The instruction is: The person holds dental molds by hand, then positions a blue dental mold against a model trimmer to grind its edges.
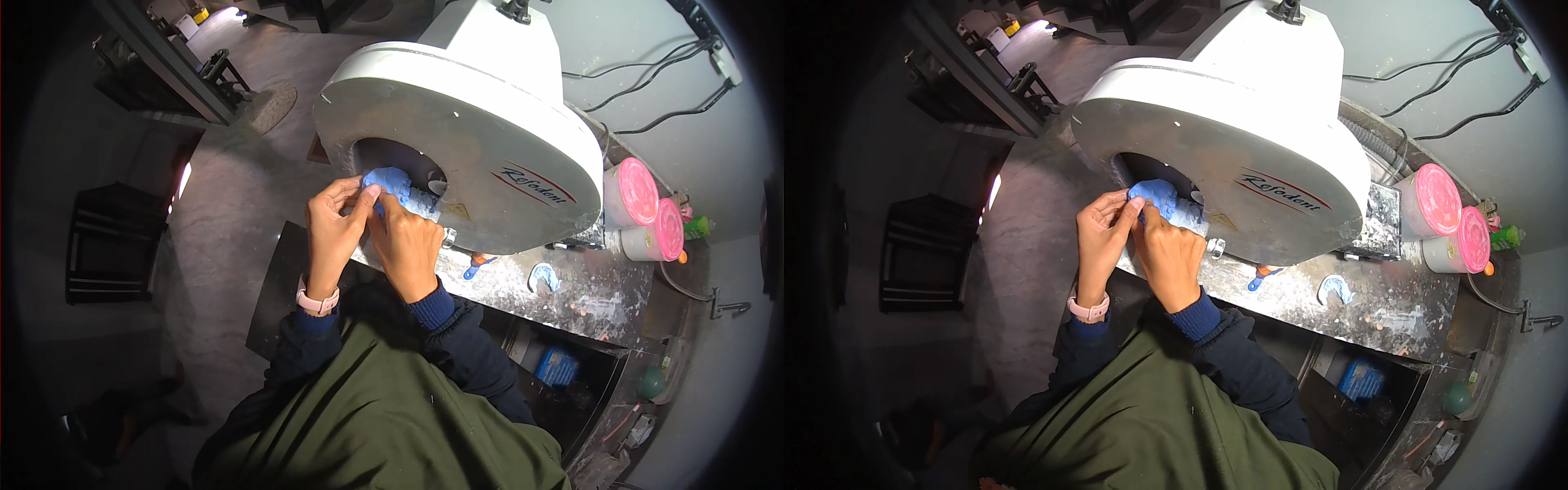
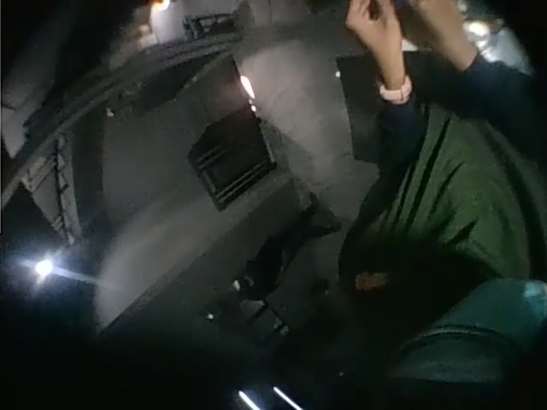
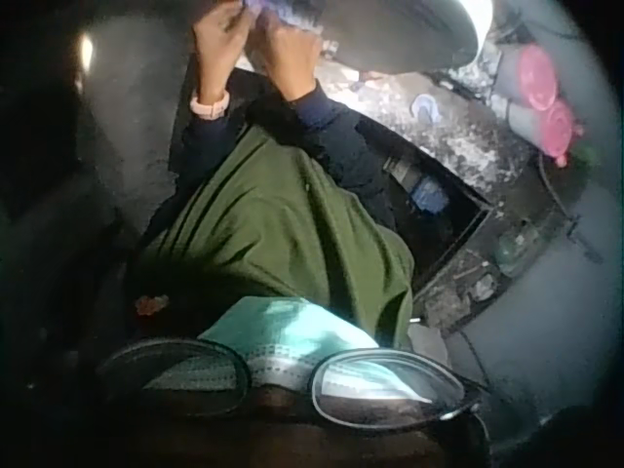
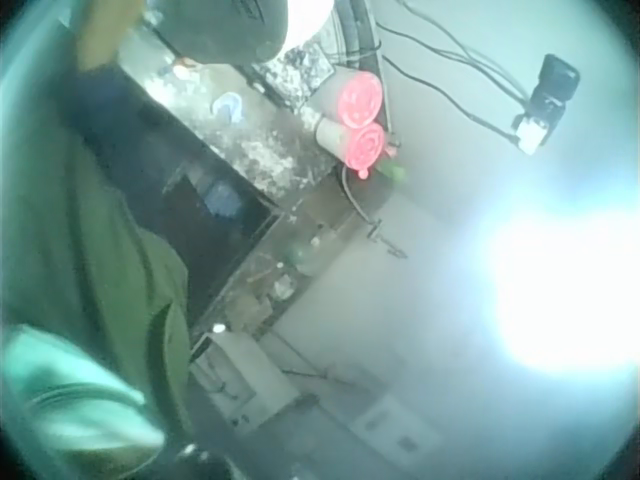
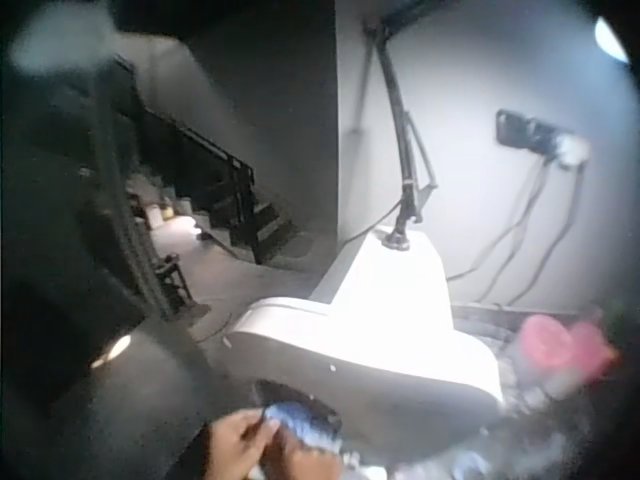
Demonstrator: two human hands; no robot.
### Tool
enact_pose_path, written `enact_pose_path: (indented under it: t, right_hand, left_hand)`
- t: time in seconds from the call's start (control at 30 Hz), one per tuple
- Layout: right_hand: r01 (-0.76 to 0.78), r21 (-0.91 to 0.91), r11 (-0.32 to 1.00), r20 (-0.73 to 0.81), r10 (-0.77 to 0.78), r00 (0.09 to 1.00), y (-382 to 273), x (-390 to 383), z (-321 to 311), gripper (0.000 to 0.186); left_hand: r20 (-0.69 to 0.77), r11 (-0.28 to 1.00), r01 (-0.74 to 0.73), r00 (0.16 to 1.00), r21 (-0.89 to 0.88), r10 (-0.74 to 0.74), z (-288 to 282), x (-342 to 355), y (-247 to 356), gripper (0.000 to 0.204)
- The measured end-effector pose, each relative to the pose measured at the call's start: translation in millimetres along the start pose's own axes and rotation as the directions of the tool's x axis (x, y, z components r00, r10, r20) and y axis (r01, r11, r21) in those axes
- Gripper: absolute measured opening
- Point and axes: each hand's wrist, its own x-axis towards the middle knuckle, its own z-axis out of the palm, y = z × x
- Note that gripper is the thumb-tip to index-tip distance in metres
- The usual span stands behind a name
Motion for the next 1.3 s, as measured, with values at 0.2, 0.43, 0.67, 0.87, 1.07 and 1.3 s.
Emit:
enact_pose_path:
  t: [0.2, 0.43, 0.67, 0.87, 1.07, 1.3]
  right_hand:
    - [0.003, -0.057, 0.998, 0.048, -0.001, 0.999, -2.1, 1.7, -14.2, 0.028]
    - [0.035, -0.161, 0.986, 0.095, -0.020, 0.995, 12.1, 2.2, -27.5, 0.036]
    - [0.035, -0.189, 0.981, 0.082, -0.019, 0.996, 10.4, 1.7, -16.9, 0.034]
    - [0.039, -0.179, 0.983, 0.096, -0.022, 0.995, 7.7, 4.4, -16.7, 0.035]
    - [0.048, -0.180, 0.982, 0.072, -0.035, 0.997, 8.5, 5.9, -15.4, 0.036]
    - [0.040, -0.187, 0.982, 0.091, -0.024, 0.996, 9.2, 6.9, -15.3, 0.034]
  left_hand:
    - [-0.030, 0.999, -0.046, 0.998, 0.006, 0.047, 3.9, 3.5, -6.3, 0.022]
    - [-0.021, 1.000, -0.019, 1.000, -0.017, 0.018, 9.4, 9.1, -7.5, 0.024]
    - [0.034, 0.994, 0.064, 0.998, -0.093, -0.061, 9.3, 17.5, -5.6, 0.028]
    - [0.013, 0.991, 0.082, 0.997, -0.104, -0.081, 9.1, 16.9, -1.7, 0.021]
    - [0.013, 0.988, 0.022, 1.000, -0.151, -0.021, 9.8, 19.3, -6.8, 0.023]
    - [-0.021, 0.986, 0.006, 1.000, -0.166, -0.010, 15.0, 20.2, -6.5, 0.009]
